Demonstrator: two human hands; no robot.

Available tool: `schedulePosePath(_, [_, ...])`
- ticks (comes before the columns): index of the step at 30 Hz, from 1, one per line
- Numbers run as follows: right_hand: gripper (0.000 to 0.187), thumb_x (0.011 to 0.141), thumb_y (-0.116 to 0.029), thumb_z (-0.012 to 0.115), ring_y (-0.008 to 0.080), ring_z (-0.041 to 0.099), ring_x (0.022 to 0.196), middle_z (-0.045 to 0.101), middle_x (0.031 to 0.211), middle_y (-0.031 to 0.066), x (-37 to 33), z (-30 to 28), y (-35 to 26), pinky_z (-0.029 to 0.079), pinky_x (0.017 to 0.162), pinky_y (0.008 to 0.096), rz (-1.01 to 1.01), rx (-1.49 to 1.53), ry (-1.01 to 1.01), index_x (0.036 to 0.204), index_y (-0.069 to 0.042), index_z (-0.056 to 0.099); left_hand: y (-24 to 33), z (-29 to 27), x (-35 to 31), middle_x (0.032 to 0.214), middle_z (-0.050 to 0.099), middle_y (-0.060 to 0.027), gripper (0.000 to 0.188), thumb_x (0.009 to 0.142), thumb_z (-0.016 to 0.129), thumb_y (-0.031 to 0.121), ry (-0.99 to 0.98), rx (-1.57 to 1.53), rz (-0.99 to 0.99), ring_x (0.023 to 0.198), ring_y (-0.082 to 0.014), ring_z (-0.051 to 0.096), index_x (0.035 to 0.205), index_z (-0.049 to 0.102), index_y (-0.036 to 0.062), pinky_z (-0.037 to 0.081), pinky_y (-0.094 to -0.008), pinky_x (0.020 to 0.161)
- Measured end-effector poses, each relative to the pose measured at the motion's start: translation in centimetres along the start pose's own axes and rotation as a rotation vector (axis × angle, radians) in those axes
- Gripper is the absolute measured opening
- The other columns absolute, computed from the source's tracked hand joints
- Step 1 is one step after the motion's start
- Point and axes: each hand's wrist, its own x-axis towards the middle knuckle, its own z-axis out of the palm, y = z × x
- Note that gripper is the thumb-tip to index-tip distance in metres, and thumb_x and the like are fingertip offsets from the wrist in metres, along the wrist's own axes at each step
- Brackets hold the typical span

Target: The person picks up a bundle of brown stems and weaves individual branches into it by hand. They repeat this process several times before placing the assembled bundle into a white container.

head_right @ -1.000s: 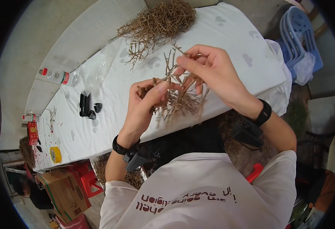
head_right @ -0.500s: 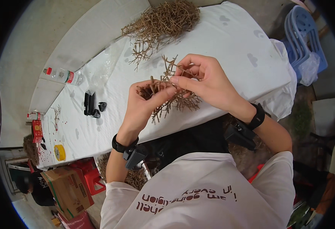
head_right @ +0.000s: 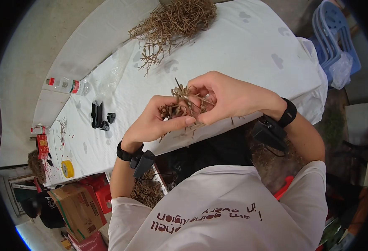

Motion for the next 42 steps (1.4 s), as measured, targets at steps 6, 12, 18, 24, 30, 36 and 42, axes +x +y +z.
schedulePosePath(6, [0.019, 0.088, -0.006, 0.073, 0.0082, 0.065, 0.079, 0.068, 0.088, 0.0022, 0.2, -0.1, -1.4, 0.048, 0.068, 0.0224, 0.101, 0.070, -0.049, 0.101, 0.000, 0.060, -0.4, -0.3, -0.4, 0.094, 0.069, -0.0010, 0.024, 0.100, 0.074, 0.014, -0.017, -0.024, -0.010, 0.084, -0.0075, 0.058, 0.116, 0.067, -0.0025, 0.049, -0.0254, 0.078])
schedulePosePath(12, [0.017, 0.084, -0.006, 0.074, 0.0048, 0.048, 0.061, 0.065, 0.083, -0.0021, 0.1, -0.5, -2.7, 0.038, 0.056, 0.0266, 0.139, -0.326, -0.137, 0.093, -0.001, 0.061, -2.2, 0.5, 0.3, 0.096, 0.070, -0.0040, 0.022, 0.102, 0.069, 0.010, -0.075, 0.007, 0.064, 0.083, -0.0110, 0.062, 0.118, 0.065, -0.0043, 0.052, -0.0282, 0.080])
schedulePosePath(18, [0.017, 0.081, -0.007, 0.072, 0.0086, 0.053, 0.065, 0.065, 0.074, 0.0012, 0.4, -0.8, -2.8, 0.045, 0.062, 0.0284, 0.109, -0.351, -0.110, 0.094, 0.001, 0.065, -1.8, 0.3, 0.3, 0.088, 0.070, -0.0047, 0.016, 0.101, 0.069, 0.008, 0.017, 0.168, 0.030, 0.082, -0.0117, 0.064, 0.112, 0.067, -0.0037, 0.051, -0.0296, 0.076])
schedulePosePath(24, [0.016, 0.093, -0.013, 0.071, 0.0063, 0.053, 0.055, 0.063, 0.069, 0.0016, 0.2, -0.9, -2.7, 0.039, 0.051, 0.0242, 0.222, -0.209, -0.023, 0.101, 0.000, 0.067, -0.6, 0.4, 0.0, 0.076, 0.061, -0.0006, 0.014, 0.095, 0.075, 0.008, 0.159, 0.351, 0.030, 0.071, -0.0062, 0.051, 0.103, 0.069, -0.0027, 0.044, -0.0256, 0.065])
schedulePosePath(30, [0.020, 0.097, -0.017, 0.070, 0.0089, 0.046, 0.054, 0.058, 0.064, 0.0042, 0.6, 0.1, -2.0, 0.037, 0.052, 0.0282, 0.121, -0.417, -0.007, 0.103, 0.003, 0.070, -1.0, 1.0, 0.3, 0.066, 0.054, 0.0016, 0.019, 0.089, 0.078, 0.012, 0.235, 0.334, -0.046, 0.064, -0.0028, 0.043, 0.086, 0.069, -0.0042, 0.036, -0.0268, 0.055])
schedulePosePath(36, [0.028, 0.094, -0.024, 0.068, 0.0221, 0.052, 0.058, 0.061, 0.066, 0.0126, 0.4, 0.3, -2.1, 0.042, 0.059, 0.0376, 0.059, -0.503, -0.072, 0.093, 0.003, 0.071, -1.9, 0.0, -0.3, 0.057, 0.052, -0.0121, 0.030, 0.089, 0.083, 0.021, 0.078, 0.624, 0.159, 0.048, -0.0238, 0.047, 0.080, 0.070, -0.0044, 0.038, -0.0355, 0.050])
schedulePosePath(42, [0.032, 0.095, -0.027, 0.066, 0.0391, 0.059, 0.067, 0.062, 0.070, 0.0191, 0.1, 1.0, -2.5, 0.046, 0.066, 0.0450, 0.086, -0.643, -0.160, 0.085, 0.003, 0.066, -1.9, -1.0, -0.8, 0.061, 0.054, -0.0239, 0.036, 0.094, 0.078, 0.030, -0.148, 0.656, 0.217, 0.056, -0.0440, 0.054, 0.082, 0.071, -0.0031, 0.042, -0.0453, 0.052])
